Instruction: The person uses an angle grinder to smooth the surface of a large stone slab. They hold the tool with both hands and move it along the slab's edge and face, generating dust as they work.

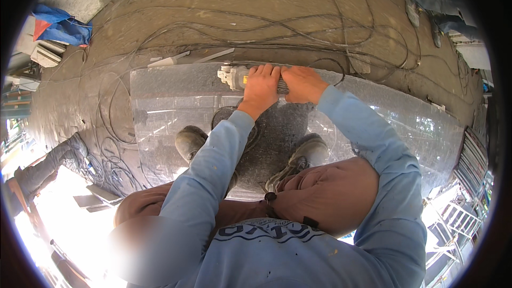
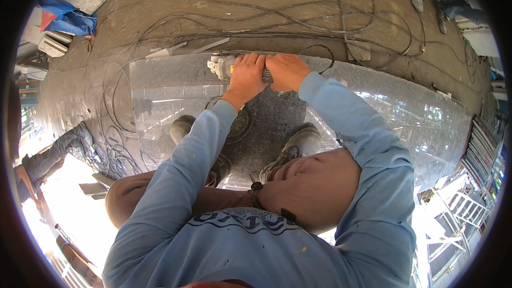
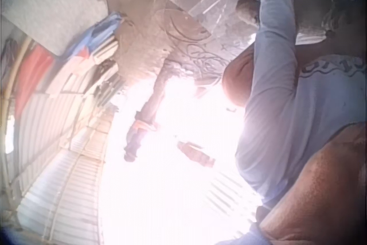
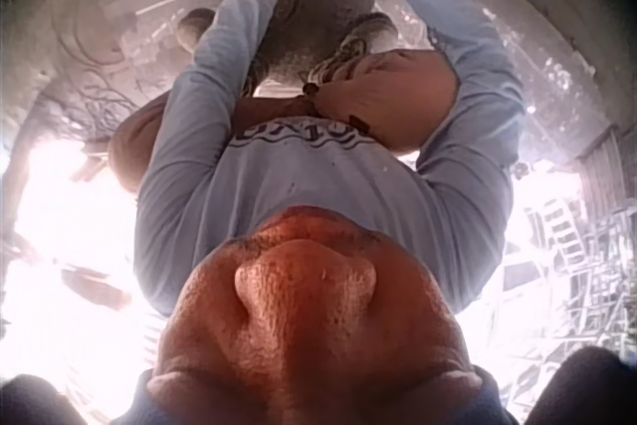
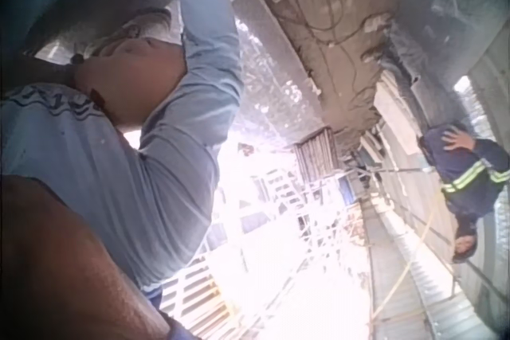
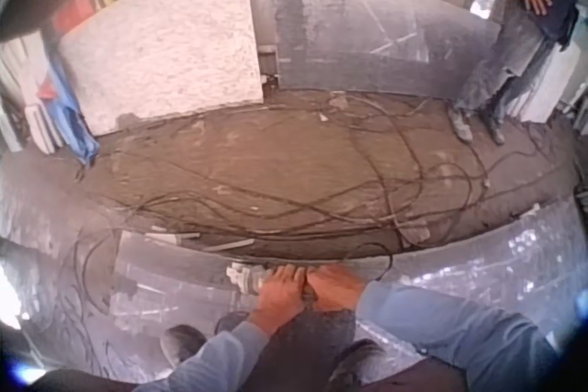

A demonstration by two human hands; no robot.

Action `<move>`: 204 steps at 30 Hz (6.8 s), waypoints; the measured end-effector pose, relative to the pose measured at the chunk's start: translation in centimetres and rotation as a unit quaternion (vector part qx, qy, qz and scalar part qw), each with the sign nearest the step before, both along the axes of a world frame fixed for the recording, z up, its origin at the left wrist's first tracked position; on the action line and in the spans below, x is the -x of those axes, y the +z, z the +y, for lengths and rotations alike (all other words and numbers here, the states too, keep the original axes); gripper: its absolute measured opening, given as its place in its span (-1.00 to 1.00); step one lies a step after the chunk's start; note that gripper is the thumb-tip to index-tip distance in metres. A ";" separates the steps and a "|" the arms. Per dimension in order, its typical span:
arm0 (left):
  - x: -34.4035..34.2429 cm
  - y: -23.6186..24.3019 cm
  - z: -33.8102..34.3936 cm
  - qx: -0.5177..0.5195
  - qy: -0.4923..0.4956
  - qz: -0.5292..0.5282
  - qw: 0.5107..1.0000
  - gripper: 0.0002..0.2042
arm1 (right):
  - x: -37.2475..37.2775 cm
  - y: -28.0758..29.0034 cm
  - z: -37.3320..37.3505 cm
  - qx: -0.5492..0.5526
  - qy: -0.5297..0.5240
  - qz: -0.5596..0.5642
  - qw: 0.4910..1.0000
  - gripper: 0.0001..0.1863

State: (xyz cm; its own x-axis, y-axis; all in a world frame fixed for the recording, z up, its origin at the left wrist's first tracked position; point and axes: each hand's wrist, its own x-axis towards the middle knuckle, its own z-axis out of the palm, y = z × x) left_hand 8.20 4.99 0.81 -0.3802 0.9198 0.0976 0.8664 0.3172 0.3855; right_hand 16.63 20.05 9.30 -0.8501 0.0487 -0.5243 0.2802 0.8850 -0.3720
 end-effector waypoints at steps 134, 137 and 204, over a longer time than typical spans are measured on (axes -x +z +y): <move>0.3 0.1 0.7 0.039 0.001 -0.010 0.999 -0.36 | 0.6 -0.2 1.1 0.020 -0.003 -0.015 1.000 -0.47; 0.6 -0.3 0.4 0.055 0.005 -0.008 0.998 -0.34 | 1.0 -0.3 0.6 0.021 0.000 -0.020 1.000 -0.48; 0.1 -0.1 0.6 0.020 -0.006 -0.016 1.000 -0.45 | 0.1 -1.0 0.9 0.037 -0.003 -0.005 0.999 -0.53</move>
